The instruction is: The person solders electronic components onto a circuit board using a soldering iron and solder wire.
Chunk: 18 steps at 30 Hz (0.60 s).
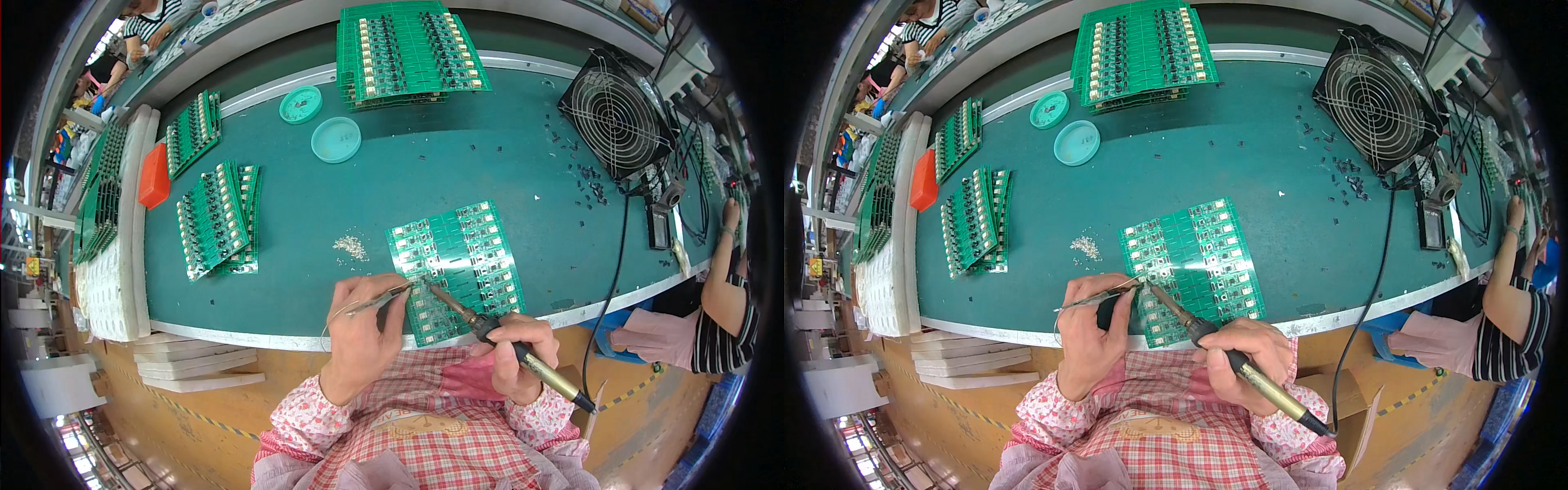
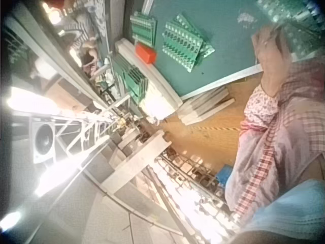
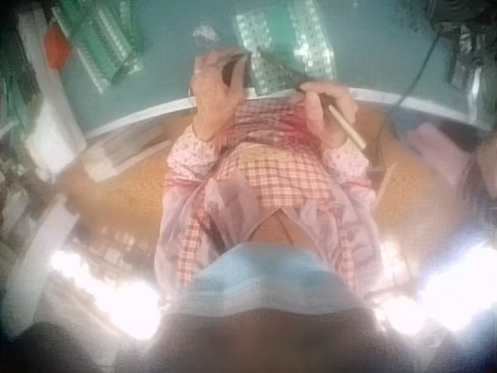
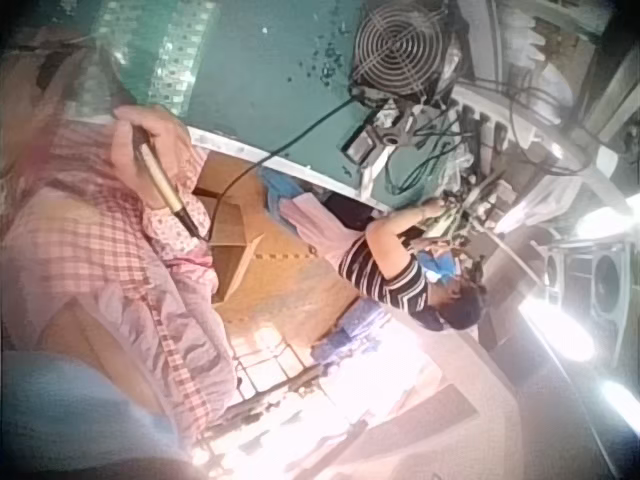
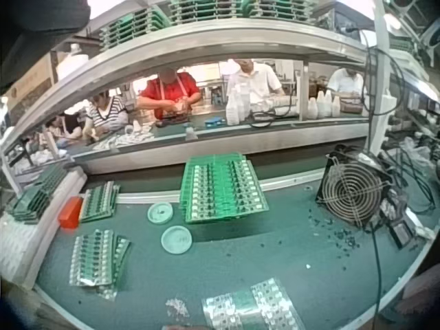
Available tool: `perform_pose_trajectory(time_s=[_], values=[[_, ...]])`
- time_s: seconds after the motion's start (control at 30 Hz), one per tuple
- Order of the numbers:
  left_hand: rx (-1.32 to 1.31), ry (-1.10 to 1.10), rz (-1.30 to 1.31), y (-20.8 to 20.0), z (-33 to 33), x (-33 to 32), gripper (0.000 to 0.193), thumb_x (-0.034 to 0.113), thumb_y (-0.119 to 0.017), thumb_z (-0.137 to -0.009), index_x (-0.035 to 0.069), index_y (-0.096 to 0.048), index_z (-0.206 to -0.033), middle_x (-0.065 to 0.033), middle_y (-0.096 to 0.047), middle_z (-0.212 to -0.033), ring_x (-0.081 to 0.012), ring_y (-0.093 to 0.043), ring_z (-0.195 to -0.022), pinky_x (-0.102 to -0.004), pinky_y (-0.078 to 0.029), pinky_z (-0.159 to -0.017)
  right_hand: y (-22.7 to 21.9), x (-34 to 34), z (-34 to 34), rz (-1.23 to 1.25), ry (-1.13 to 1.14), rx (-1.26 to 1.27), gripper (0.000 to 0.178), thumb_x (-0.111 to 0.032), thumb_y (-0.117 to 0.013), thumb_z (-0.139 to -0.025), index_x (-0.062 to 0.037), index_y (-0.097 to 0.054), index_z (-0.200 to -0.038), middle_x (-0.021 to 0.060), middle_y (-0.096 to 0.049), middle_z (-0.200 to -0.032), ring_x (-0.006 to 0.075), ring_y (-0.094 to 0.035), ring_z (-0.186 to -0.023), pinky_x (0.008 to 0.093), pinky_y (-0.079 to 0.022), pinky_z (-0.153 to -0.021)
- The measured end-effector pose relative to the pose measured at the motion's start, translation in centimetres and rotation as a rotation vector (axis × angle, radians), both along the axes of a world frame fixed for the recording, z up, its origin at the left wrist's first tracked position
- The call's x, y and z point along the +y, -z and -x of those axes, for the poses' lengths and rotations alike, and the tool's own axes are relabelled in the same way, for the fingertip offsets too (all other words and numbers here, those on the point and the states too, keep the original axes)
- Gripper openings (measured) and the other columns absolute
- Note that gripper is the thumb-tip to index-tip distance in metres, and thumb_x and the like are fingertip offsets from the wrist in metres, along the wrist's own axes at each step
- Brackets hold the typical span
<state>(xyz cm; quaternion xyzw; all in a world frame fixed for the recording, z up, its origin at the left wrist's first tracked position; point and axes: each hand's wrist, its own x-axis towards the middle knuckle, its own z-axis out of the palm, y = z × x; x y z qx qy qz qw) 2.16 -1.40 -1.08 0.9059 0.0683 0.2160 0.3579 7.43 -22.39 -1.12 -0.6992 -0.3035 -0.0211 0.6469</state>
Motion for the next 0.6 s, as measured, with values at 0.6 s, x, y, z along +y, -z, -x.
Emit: perform_pose_trajectory(time_s=[0.6], values=[[-0.006, -0.005, -0.003, 0.0, 0.0, 0.0, 0.017, -0.002, -0.072, -0.082, 0.004, -0.069, -0.098, -0.0083, -0.072, -0.100, -0.0285, -0.064, -0.090, -0.0372, -0.051, -0.080, 0.2, 1.0, -0.4, 0.131, -0.010, 0.027, 0.012, -0.005, -0.071, -0.085, -0.0050, -0.064, -0.095, 0.0064, -0.071, -0.072, 0.0195, -0.069, -0.061, 0.0317, -0.054, -0.057]])
